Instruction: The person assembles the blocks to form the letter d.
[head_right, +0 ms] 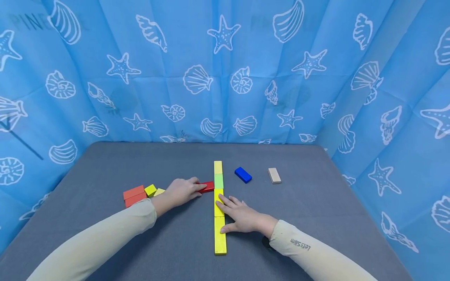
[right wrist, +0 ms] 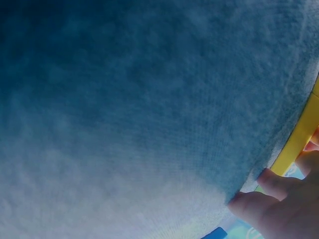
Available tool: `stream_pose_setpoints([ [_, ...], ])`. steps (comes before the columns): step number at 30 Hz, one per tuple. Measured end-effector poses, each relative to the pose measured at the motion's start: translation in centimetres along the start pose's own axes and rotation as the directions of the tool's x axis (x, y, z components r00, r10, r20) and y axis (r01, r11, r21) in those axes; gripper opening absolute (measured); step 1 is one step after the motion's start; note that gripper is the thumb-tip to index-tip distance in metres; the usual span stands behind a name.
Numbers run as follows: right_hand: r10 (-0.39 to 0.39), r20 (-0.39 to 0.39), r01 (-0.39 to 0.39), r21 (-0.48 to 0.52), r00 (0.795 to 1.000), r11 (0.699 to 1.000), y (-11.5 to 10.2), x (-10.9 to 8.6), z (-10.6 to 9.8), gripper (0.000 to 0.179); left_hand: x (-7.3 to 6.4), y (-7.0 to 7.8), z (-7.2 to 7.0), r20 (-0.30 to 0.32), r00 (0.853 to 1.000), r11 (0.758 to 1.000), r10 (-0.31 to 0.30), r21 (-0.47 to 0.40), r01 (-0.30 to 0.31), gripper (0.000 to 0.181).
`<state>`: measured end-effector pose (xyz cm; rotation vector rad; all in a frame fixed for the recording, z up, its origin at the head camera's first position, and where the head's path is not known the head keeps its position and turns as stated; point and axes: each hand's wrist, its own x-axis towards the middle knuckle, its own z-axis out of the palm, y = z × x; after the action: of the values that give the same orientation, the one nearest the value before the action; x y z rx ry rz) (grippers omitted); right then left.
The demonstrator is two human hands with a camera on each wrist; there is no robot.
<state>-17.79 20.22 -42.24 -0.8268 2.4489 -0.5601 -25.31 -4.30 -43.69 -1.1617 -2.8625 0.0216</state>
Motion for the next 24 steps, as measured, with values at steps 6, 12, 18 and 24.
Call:
stream_pose_setpoints([
  [6, 0.003, -0.002, -0.003, -0.016, 1.000, 1.000, 0.1, 0.1, 0.2, 0.082, 1.7, 0.1, -1.0, -0.093, 0.994, 0.998, 0.058, 0.024, -0.056, 0.039],
  [12, 0.001, -0.002, -0.001, -0.045, 1.000, 0.999, 0.2, 0.3, 0.1, 0.081, 5.9, 0.6, -1.8, -0.056, 0.983, 0.981, 0.175, 0.099, -0.169, 0.045],
  [18, -0.017, 0.005, 0.018, -0.059, 1.000, 0.998, 0.2, 0.5, 0.3, 0.081, 9.8, 1.1, -0.6, 0.085, 0.969, 0.959, 0.231, 0.147, -0.242, 0.056],
  [24, -0.022, 0.003, 0.022, -0.051, 1.000, 0.998, 0.5, 0.1, 0.3, 0.082, 12.0, 2.7, 0.3, 0.212, 0.943, 0.954, 0.256, 0.101, -0.282, 0.060],
])
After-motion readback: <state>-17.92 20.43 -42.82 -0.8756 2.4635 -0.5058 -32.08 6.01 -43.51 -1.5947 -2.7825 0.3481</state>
